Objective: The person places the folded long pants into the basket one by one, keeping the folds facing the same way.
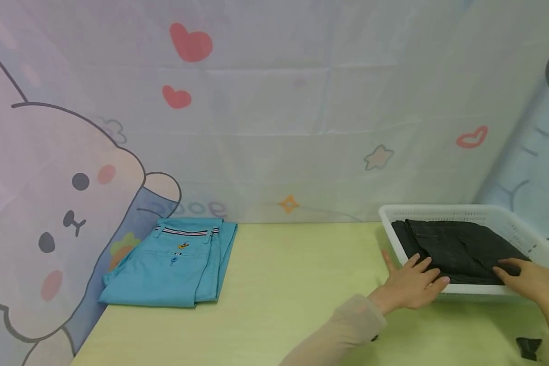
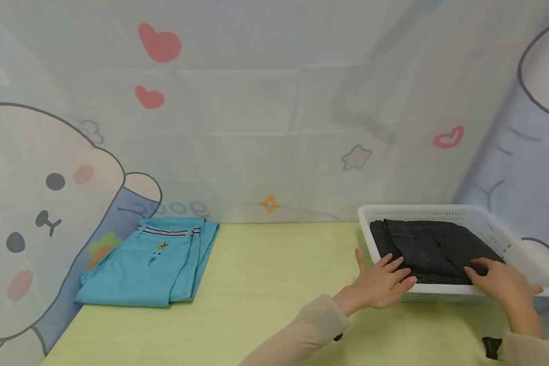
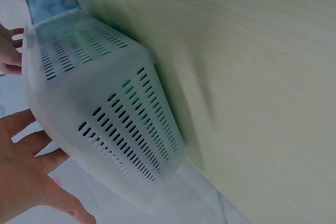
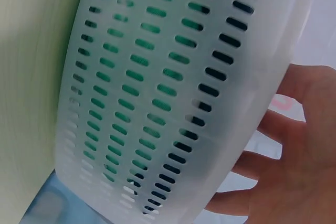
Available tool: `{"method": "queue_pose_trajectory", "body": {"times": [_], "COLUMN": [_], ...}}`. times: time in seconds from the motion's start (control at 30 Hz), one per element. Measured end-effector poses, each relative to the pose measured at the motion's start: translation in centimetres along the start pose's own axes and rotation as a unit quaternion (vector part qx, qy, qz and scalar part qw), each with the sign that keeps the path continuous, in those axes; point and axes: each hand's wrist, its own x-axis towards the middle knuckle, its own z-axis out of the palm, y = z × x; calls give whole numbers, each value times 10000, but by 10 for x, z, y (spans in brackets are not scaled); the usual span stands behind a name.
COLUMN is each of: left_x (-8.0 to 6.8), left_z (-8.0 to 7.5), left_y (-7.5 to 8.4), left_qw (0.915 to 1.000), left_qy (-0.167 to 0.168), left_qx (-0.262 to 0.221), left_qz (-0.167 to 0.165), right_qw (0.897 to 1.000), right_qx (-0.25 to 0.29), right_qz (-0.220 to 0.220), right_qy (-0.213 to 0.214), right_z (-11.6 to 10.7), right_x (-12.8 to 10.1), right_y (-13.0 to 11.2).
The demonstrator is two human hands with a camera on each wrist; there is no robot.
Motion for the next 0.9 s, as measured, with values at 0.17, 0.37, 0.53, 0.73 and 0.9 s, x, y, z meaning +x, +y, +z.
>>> {"method": "queue_pose_trajectory", "body": {"times": [0.17,0.37,0.53,0.73,0.9], "left_x": [-7,-27,-53,-87,-112], "left_z": [-10,-21,-27,-29,-30], "left_y": [-6,-23,-50,-90,-121], "left_qw": [9999,9987,9955,9941,9952], "left_qy": [102,444,850,983,805], "left_qx": [-3,-88,-321,-451,-532], "left_qz": [64,230,283,66,-140], "right_qw": [9981,9888,9765,9611,9479], "right_qx": [306,845,1293,1762,1847], "right_qz": [23,-179,-866,-1425,-1990], "right_qy": [534,1214,1489,1578,1667], "right_z": [4,12,4,3,6], "right_x": [-2,-11,-28,-35,-42], "right_y": [-10,-43,-88,-128,-166]}}
